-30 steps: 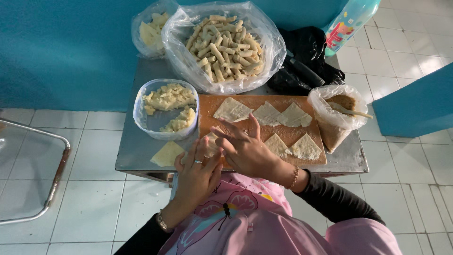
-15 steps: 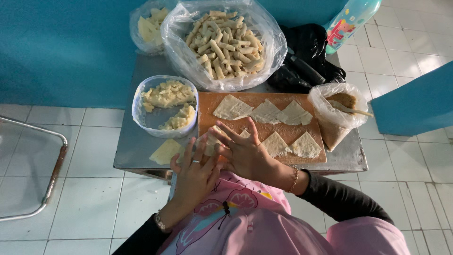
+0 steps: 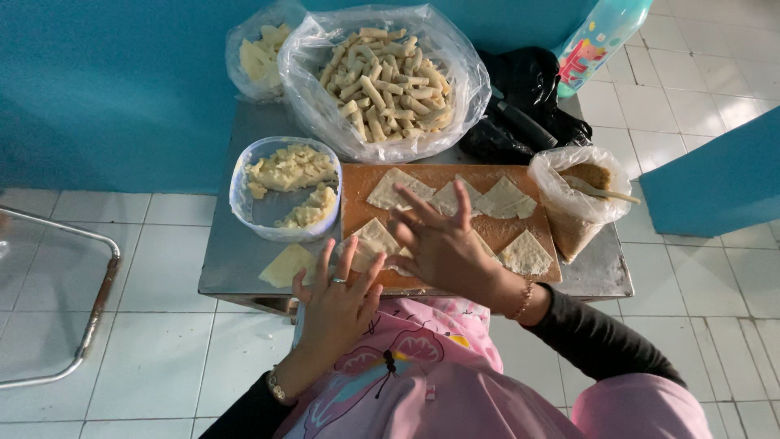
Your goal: The person sits at a small metal table and folds filled pastry wrappers. They place a scoop of brown filling from a plastic-lined cone bag onto square dough wrappers, add a pale filling from a bowl by hand, then fold and pinch the wrappers into closed triangular parcels, setting finished parcels aside while new wrappers are laid out on the board.
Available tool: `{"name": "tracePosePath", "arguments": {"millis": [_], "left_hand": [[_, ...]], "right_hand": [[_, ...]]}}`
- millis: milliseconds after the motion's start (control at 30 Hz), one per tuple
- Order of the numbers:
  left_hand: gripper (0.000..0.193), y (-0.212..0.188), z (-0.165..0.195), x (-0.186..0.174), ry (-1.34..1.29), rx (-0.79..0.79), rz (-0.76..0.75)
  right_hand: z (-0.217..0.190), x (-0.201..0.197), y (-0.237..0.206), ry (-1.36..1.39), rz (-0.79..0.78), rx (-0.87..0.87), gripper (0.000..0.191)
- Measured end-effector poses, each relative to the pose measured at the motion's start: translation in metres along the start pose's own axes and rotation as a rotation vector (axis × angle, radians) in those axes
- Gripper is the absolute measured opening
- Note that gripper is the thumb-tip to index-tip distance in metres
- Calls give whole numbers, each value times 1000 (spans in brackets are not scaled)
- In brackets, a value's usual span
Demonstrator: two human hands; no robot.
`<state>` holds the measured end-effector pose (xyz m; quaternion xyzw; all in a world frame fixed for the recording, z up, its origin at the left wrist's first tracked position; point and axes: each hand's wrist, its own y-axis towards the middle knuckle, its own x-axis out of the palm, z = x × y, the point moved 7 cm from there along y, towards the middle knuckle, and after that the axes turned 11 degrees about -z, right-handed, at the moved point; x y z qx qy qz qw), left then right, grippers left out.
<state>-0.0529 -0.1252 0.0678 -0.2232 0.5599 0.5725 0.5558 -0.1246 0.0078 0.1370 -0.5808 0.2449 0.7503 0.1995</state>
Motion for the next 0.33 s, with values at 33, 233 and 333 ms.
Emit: {"name": "tracePosePath", "arguments": {"millis": [33, 233, 333], "left_hand": [[50, -1, 0, 0, -7, -3, -6], [49, 4, 7, 6, -73, 23, 76], [52, 4, 25, 16, -80, 140, 60]], "right_hand": [[12, -9, -5, 107, 30, 42, 46], [52, -2, -49, 832, 57, 82, 52], [61, 43, -69, 1133, 4, 163, 53]]}}
